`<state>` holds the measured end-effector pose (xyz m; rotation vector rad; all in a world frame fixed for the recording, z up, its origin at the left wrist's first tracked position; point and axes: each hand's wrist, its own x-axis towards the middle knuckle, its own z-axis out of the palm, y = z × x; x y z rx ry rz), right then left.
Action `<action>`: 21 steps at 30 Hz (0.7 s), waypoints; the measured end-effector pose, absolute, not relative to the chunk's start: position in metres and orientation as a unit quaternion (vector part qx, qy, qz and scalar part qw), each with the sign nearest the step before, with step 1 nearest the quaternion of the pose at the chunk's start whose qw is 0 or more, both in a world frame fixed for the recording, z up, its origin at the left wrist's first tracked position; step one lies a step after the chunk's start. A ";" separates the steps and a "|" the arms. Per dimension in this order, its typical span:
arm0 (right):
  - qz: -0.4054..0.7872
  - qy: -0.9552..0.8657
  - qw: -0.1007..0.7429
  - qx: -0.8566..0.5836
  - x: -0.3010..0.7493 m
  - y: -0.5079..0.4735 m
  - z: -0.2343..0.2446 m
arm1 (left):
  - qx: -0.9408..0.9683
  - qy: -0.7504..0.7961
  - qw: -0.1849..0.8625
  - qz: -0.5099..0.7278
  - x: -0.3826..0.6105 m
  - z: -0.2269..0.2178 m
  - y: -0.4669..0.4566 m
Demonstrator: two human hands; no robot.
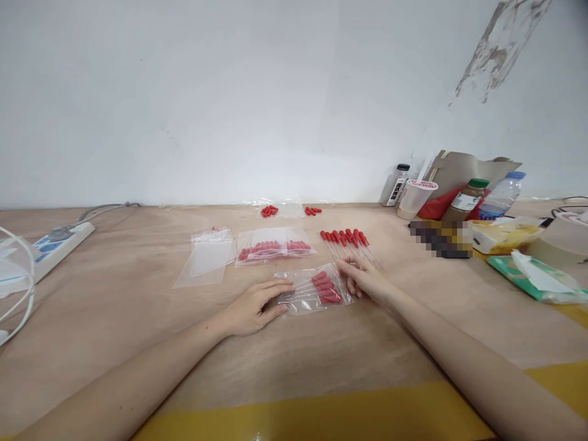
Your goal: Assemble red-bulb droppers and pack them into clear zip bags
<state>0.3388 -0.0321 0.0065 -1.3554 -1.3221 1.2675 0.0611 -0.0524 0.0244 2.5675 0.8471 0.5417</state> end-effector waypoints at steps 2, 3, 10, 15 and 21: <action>0.525 -0.541 0.391 -0.529 0.337 -0.035 0.010 | 0.915 0.304 0.189 0.185 0.061 0.024 -0.052; 0.541 -0.556 0.372 -0.509 0.336 -0.037 0.012 | 0.916 0.305 0.188 0.182 0.060 0.024 -0.052; 0.622 -0.518 0.377 -0.451 0.342 -0.042 0.018 | 0.895 0.339 0.119 0.263 0.058 0.025 -0.052; 0.695 -0.390 0.446 -0.409 0.369 -0.043 0.032 | 0.773 0.518 -0.051 0.363 0.027 0.031 -0.022; 0.637 -0.337 0.591 -0.363 0.372 -0.022 0.046 | 0.674 0.729 -0.042 0.109 -0.017 0.025 0.012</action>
